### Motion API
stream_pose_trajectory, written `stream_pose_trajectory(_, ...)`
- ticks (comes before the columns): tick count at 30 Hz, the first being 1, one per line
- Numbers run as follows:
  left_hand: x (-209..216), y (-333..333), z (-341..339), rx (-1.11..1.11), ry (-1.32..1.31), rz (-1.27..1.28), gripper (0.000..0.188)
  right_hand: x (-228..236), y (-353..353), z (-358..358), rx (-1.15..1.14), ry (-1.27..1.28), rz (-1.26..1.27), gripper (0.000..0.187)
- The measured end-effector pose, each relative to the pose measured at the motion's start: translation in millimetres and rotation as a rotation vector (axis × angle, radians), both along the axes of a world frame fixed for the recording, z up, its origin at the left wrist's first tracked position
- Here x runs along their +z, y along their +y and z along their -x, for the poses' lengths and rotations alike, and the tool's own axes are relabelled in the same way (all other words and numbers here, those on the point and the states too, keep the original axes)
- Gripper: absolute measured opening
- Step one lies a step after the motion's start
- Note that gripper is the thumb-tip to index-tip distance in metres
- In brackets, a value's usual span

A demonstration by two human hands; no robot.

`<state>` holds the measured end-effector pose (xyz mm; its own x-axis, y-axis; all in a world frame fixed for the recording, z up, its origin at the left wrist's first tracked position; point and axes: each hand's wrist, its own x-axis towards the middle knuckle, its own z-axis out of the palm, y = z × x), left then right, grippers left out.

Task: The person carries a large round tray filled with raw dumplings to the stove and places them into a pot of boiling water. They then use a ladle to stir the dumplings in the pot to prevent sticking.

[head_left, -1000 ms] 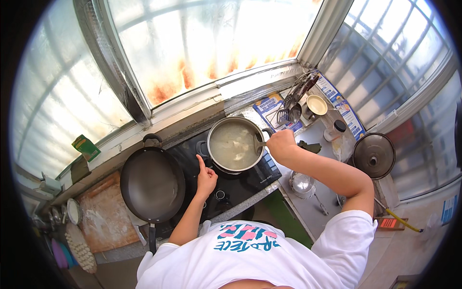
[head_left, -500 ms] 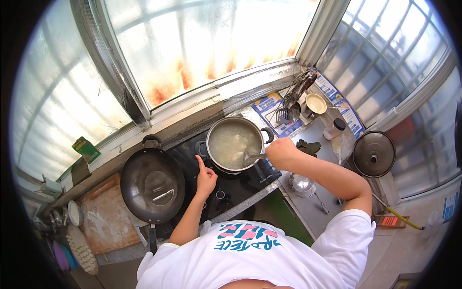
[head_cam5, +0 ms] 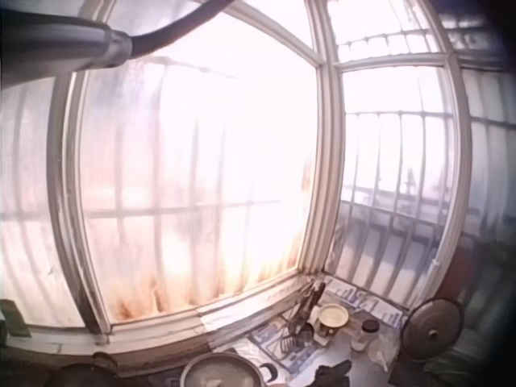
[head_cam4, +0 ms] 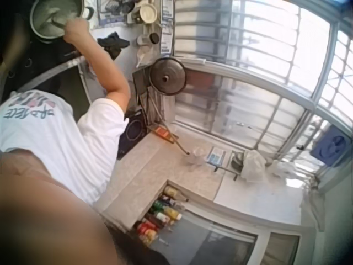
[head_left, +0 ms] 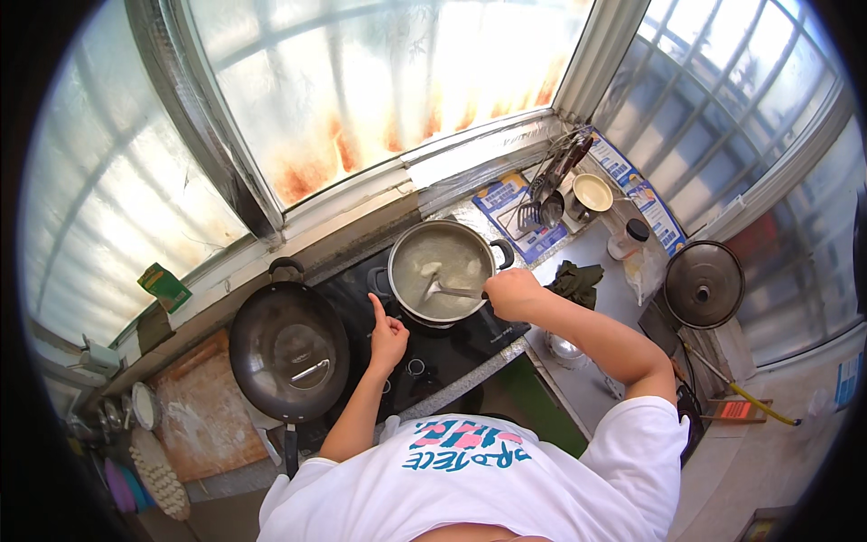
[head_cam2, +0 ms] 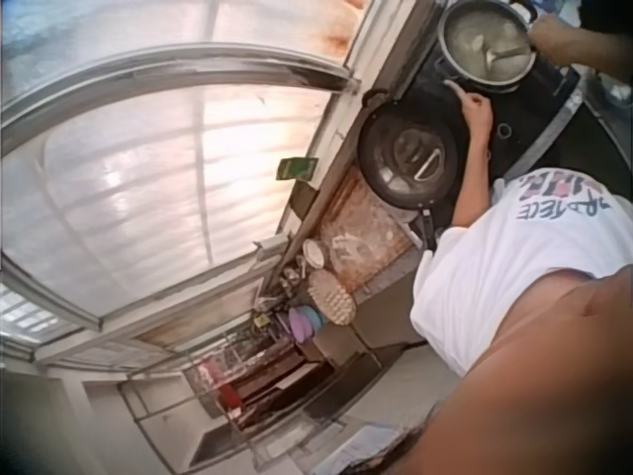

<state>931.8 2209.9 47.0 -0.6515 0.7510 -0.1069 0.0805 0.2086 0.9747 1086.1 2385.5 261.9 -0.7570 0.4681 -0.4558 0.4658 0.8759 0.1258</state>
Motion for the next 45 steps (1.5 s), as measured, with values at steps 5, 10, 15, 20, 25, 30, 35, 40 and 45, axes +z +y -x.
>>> stream_pose_trajectory(5, -2.4, -1.7, 2.9, -0.01, -0.003, 0.026, 0.101, 11.6, 9.5, -27.1, -0.181, 0.124, 0.21, 0.034)
stream_pose_trajectory(10, -3.5, -3.0, 1.7, -0.002, 0.002, -0.007, 0.101, 10.0, 6.3, -73.9, -0.363, 0.339, 0.415, 0.042)
stream_pose_trajectory(15, 3.5, -2.7, -0.7, 0.001, -0.032, 0.003, 0.101, -11.1, -11.8, -108.9, -0.605, 0.582, 0.826, 0.043)
stream_pose_trajectory(20, 7.7, -3.5, -2.5, 0.005, -0.15, -0.068, 0.1, -35.7, -43.6, -114.7, -0.757, 0.807, 1.097, 0.05)
stream_pose_trajectory(25, 2.8, -3.1, -12.5, 0.087, -0.272, -0.154, 0.099, -49.0, -61.0, -117.1, -0.787, 0.9, 1.123, 0.059)
stream_pose_trajectory(30, -13.9, -12.4, -21.9, -0.005, -0.364, -0.117, 0.094, -48.2, -62.0, -122.3, -0.801, 0.901, 1.055, 0.059)
stream_pose_trajectory(35, -11.8, -19.5, -32.1, -0.152, -0.358, 0.009, 0.069, -46.2, -67.8, -127.6, -0.813, 0.955, 1.029, 0.056)
stream_pose_trajectory(40, -13.3, -21.8, -41.3, -0.226, -0.379, 0.007, 0.061, -45.2, -73.3, -128.7, -0.836, 1.055, 1.077, 0.054)
stream_pose_trajectory(45, -2.8, -17.3, -52.2, -0.316, -0.396, 0.05, 0.059, -62.5, -73.5, -128.7, -0.846, 1.042, 1.002, 0.051)
